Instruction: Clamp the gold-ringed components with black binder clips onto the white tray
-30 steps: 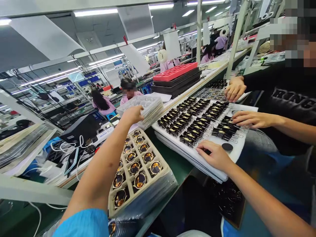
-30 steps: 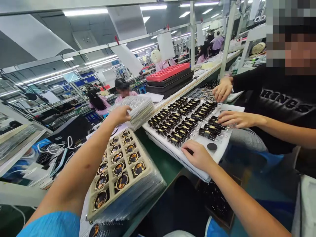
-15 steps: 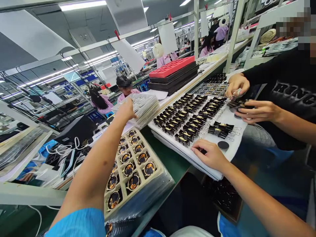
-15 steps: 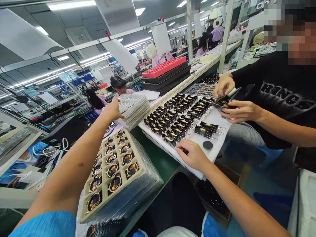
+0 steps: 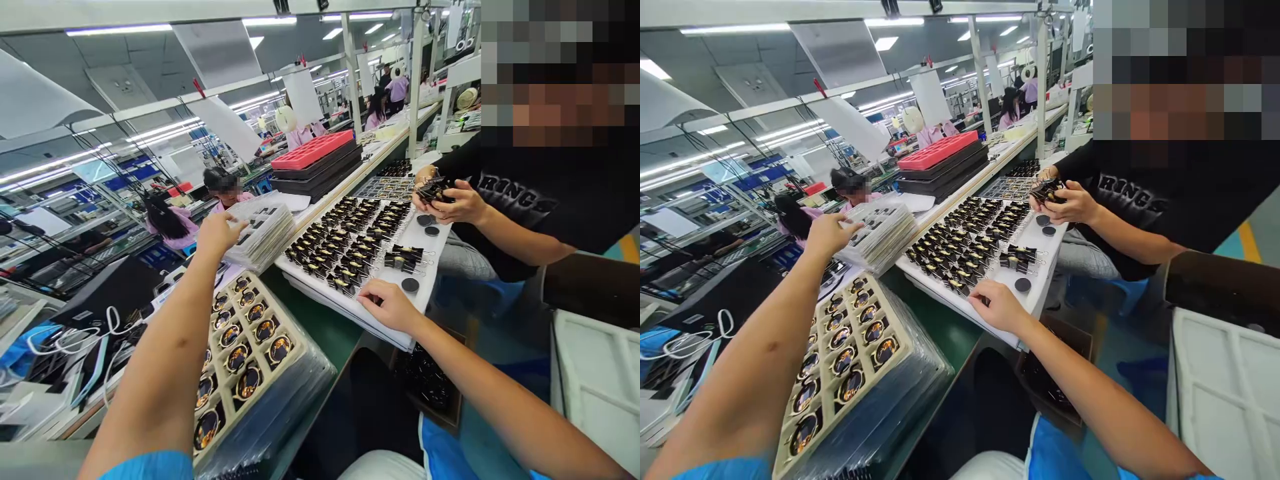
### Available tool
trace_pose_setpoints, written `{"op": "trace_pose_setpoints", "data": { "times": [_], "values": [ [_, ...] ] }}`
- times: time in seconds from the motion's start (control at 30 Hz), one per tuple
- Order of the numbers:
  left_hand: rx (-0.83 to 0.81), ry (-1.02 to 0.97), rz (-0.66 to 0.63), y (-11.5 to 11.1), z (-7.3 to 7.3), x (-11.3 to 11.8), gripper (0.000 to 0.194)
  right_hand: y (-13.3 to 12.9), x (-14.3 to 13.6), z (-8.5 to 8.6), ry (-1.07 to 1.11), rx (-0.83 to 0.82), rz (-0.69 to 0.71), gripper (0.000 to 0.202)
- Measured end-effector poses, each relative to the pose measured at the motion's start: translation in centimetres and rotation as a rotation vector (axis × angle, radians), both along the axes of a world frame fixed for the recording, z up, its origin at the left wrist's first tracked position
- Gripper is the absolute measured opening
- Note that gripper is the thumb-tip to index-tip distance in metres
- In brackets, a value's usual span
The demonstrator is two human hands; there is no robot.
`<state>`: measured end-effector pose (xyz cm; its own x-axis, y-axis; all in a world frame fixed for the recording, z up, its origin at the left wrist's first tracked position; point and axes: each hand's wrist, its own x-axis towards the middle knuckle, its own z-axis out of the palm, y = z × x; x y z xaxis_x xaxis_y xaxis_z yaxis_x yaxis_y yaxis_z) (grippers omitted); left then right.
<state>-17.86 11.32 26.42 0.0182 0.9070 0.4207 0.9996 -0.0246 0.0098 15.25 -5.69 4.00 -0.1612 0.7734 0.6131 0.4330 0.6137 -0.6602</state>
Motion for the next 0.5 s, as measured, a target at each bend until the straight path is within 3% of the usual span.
{"op": "trace_pose_setpoints", "data": {
  "times": [0.07,0.17,0.27,0.37,0.43,0.5],
  "values": [
    [0.146,-0.083,0.03,-0.2,0.3,-0.3,0.039,0.1,0.0,-0.1,0.003,-0.004,0.003,0.017],
    [0.35,-0.171,0.028,-1.0,1.4,-1.5,0.054,0.2,-0.1,-0.2,0.006,-0.001,0.006,0.017],
    [0.518,-0.158,-0.076,-3.3,2.3,-3.2,0.07,0.1,0.0,-0.3,0.02,0.0,0.004,0.017],
    [0.706,-0.019,-0.253,-8.4,1.6,-4.9,0.06,0.0,0.0,-0.3,0.032,0.006,-0.001,0.017],
    [0.836,0.07,-0.403,-13.2,-0.2,-6.0,0.04,-0.2,0.1,-0.3,0.036,0.013,0.001,0.018],
    [0.914,0.113,-0.538,-18.7,-3.1,-7.1,0.023,-0.3,0.1,-0.2,0.038,0.022,0.003,0.018]
  ]
}}
